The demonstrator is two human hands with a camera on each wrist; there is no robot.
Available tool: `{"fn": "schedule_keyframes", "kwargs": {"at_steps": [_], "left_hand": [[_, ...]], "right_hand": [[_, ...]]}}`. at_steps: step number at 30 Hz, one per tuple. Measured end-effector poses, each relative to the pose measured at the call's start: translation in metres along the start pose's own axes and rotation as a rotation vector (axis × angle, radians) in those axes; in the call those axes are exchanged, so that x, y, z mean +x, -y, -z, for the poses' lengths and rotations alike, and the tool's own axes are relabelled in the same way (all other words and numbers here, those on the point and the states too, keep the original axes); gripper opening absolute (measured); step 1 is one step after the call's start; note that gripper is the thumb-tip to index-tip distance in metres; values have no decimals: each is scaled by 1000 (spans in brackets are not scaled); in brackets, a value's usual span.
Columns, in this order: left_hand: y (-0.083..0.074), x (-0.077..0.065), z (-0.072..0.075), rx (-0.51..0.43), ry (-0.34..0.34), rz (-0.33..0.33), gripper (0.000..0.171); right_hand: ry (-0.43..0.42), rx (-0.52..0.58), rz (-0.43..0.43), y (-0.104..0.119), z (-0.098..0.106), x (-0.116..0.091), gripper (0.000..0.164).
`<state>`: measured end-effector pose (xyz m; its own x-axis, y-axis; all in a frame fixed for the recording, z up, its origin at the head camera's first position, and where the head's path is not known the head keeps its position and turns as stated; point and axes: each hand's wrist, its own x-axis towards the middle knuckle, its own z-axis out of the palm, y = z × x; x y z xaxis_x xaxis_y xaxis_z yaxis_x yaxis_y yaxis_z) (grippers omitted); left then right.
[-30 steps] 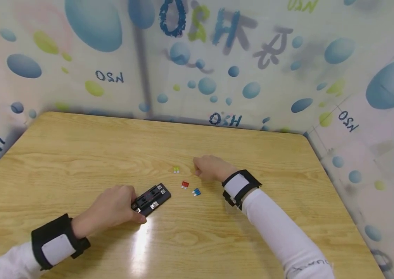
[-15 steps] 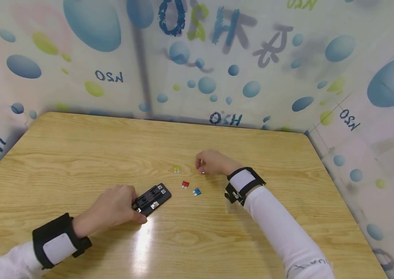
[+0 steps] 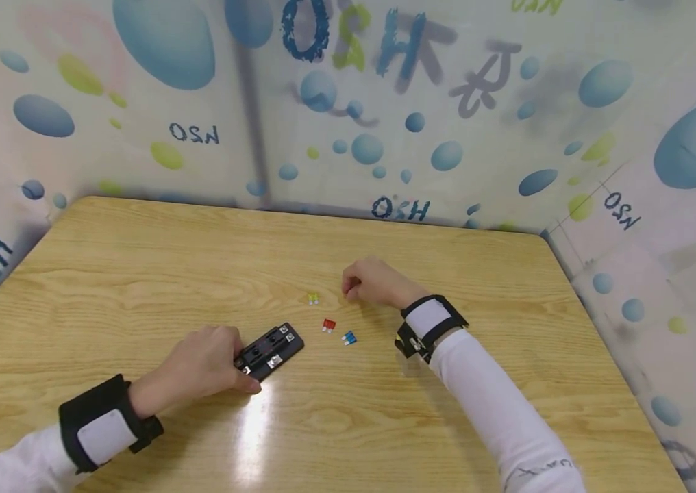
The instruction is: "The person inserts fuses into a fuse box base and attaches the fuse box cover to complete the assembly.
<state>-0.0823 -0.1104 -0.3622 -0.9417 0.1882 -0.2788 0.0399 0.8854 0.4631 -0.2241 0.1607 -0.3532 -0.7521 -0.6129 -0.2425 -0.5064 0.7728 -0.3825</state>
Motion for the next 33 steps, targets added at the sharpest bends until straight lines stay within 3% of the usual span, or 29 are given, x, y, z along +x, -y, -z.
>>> {"fn": "schedule_keyframes", "kwargs": {"at_steps": [9, 17, 29, 33], "left_hand": [[1, 2, -1, 9, 4, -5, 51], [3, 2, -1, -8, 4, -12, 51], [3, 2, 1, -5, 13, -8, 52], [3, 2, 1, 2, 12, -7, 53]], "right_hand": [[-85, -19, -3, -7, 5, 2, 13], [-168, -23, 57, -7, 13, 6, 13], [-251, -65, 191, 18, 34, 14, 13], [-239, -88, 227, 33, 36, 13, 12]]}}
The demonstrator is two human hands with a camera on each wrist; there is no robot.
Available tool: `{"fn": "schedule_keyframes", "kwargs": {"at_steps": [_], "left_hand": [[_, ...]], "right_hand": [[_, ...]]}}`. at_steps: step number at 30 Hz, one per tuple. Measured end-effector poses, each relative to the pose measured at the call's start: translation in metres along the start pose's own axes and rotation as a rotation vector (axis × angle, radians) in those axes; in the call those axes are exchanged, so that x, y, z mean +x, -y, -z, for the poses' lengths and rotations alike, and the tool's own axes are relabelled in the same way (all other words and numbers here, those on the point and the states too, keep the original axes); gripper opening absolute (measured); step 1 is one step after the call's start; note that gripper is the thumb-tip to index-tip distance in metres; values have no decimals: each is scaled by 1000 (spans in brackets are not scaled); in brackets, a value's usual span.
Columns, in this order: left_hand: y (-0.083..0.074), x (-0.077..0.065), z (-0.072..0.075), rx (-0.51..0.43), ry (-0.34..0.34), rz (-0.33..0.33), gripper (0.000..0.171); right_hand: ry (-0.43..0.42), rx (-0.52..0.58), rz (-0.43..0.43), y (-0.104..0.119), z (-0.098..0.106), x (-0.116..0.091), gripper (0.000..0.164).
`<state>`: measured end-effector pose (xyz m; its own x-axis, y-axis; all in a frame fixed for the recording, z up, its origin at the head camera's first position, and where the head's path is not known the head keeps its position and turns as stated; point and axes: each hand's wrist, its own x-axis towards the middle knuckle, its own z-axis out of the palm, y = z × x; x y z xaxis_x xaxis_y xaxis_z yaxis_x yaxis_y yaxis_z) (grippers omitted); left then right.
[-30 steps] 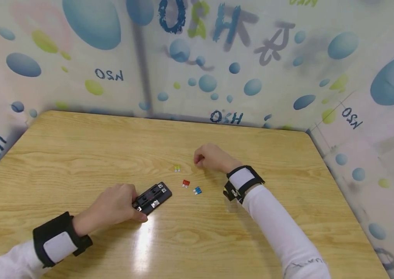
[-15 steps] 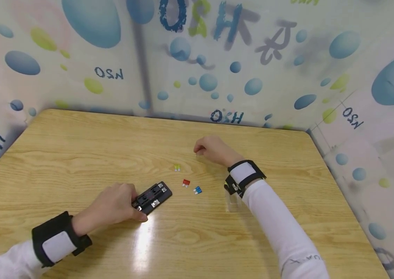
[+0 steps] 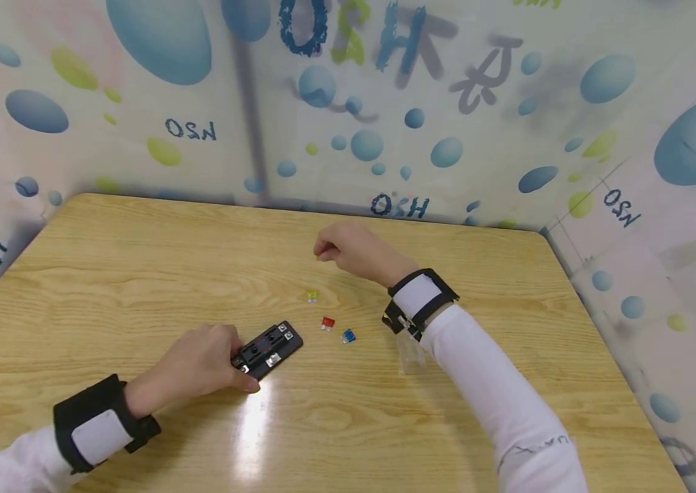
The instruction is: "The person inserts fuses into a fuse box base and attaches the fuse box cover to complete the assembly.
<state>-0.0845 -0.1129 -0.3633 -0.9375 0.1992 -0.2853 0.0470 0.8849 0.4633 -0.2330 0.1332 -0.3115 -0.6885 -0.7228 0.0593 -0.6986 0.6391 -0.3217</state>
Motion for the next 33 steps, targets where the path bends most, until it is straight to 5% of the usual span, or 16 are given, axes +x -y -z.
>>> {"fn": "schedule_keyframes", "kwargs": {"at_steps": [16, 24, 33], "left_hand": [[0, 0, 0, -7, 5, 5, 52], [1, 2, 0, -21, 3, -6, 53], [2, 1, -1, -35, 1, -20, 52]], "right_hand": [[101, -5, 243, 61, -21, 6, 5], [119, 45, 366, 76, -31, 6, 7], [156, 24, 412, 85, -44, 5, 8]]}}
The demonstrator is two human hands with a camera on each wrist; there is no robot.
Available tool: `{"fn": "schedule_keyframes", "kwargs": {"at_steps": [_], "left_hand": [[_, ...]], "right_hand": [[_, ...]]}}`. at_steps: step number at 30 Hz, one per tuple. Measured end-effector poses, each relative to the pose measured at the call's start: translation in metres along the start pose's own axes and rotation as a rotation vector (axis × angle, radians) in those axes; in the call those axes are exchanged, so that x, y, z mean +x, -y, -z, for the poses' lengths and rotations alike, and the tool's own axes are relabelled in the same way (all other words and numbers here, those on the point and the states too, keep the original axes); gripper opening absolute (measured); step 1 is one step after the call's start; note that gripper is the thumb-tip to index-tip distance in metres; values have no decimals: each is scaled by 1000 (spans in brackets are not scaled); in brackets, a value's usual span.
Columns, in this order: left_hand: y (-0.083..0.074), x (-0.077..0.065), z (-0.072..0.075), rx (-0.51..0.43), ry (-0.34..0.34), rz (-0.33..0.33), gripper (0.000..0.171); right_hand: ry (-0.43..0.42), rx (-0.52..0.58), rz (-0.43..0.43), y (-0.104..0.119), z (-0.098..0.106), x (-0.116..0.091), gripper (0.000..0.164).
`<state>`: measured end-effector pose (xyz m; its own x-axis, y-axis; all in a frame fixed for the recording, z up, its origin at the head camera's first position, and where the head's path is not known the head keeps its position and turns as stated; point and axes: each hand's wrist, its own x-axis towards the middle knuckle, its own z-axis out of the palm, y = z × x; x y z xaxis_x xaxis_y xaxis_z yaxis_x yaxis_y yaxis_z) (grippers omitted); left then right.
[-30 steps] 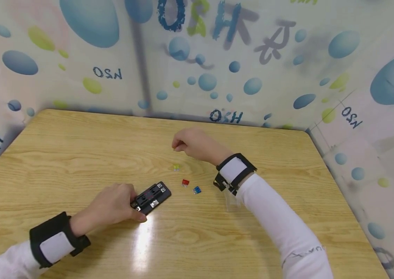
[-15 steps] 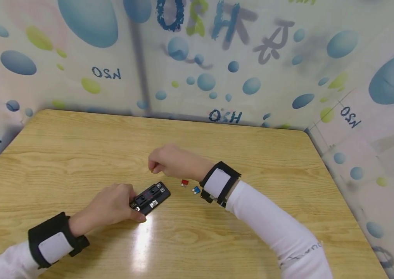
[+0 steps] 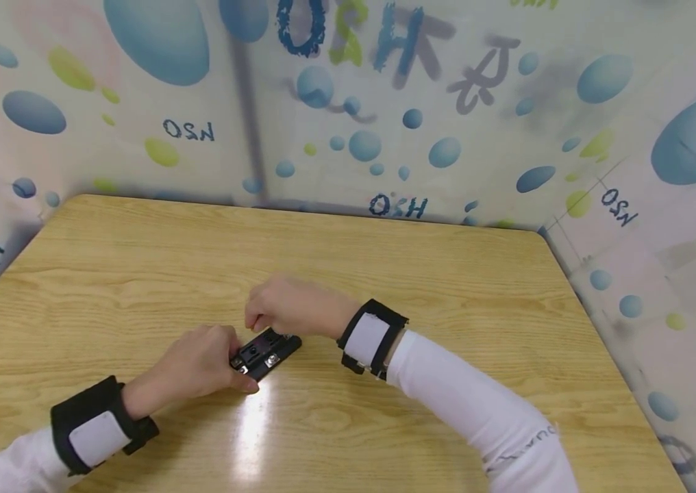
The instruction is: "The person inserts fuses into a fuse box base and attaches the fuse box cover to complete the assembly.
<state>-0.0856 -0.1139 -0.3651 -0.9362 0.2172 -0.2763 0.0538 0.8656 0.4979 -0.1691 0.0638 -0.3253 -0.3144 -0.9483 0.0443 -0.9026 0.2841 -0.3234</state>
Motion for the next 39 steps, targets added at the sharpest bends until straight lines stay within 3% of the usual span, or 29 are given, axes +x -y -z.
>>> {"fn": "schedule_keyframes", "kwargs": {"at_steps": [11, 30, 39], "left_hand": [[0, 0, 0, 10, -5, -5, 47], [2, 0, -1, 5, -26, -32, 44], [3, 1, -2, 15, -30, -36, 44]], "right_hand": [[84, -40, -14, 12, -14, 6, 12], [11, -17, 33, 11, -32, 4, 12], [43, -80, 2, 15, -30, 6, 14]]}}
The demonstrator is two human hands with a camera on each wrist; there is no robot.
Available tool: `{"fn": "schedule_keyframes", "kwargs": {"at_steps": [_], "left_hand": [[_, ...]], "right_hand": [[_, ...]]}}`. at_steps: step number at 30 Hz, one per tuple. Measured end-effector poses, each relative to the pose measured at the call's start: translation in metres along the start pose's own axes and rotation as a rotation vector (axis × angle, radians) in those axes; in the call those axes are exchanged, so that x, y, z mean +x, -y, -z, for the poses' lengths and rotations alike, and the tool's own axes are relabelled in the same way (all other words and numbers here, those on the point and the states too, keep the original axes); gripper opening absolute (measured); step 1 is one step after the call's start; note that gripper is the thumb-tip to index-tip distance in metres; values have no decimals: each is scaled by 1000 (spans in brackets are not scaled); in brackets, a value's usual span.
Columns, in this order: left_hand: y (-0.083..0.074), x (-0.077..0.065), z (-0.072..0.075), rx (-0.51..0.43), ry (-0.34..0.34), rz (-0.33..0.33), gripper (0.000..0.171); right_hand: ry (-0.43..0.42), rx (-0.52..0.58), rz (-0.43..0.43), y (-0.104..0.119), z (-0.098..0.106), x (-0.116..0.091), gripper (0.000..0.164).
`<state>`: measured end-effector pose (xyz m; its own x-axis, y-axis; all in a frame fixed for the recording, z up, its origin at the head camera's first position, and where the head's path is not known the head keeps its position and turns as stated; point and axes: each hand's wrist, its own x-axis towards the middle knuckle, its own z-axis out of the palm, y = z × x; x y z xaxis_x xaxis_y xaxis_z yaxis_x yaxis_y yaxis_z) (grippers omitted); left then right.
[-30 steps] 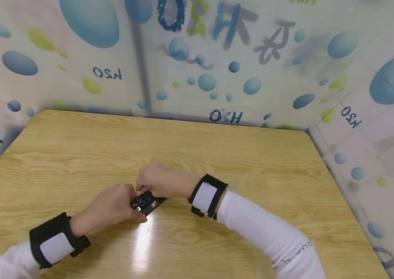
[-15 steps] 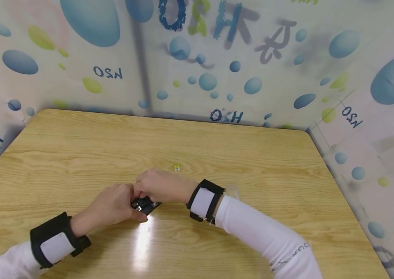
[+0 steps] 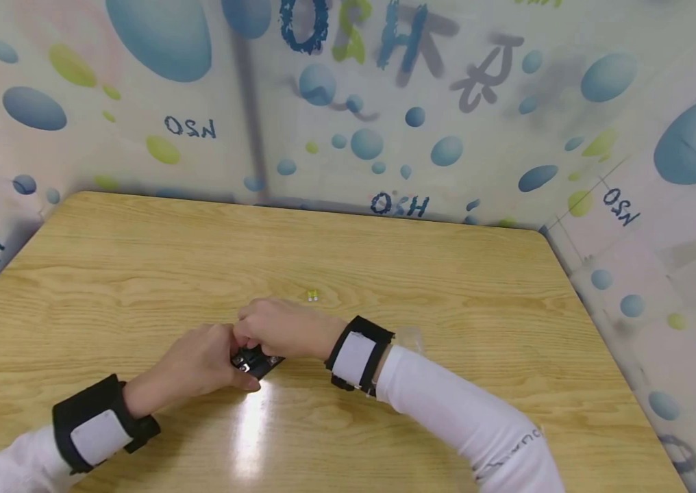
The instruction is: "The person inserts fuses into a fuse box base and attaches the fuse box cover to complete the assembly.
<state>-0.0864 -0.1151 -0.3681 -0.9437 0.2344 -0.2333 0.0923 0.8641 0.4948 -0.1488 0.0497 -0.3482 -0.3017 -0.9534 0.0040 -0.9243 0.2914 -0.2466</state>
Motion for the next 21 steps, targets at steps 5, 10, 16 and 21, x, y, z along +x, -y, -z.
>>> {"fn": "schedule_keyframes", "kwargs": {"at_steps": [5, 10, 16, 21], "left_hand": [[1, 0, 0, 0, -4, -12, 43], [1, 0, 0, -7, -11, -31, 43], [2, 0, 1, -3, -10, -36, 43], [2, 0, 1, 0, -13, -46, 43]], "right_hand": [[-6, -55, -11, 3, -1, 1, 17], [-45, -69, 18, 2, -5, 0, 6], [-63, -45, 20, 2, -6, -2, 3], [-46, -59, 7, 3, -6, -1, 3]]}}
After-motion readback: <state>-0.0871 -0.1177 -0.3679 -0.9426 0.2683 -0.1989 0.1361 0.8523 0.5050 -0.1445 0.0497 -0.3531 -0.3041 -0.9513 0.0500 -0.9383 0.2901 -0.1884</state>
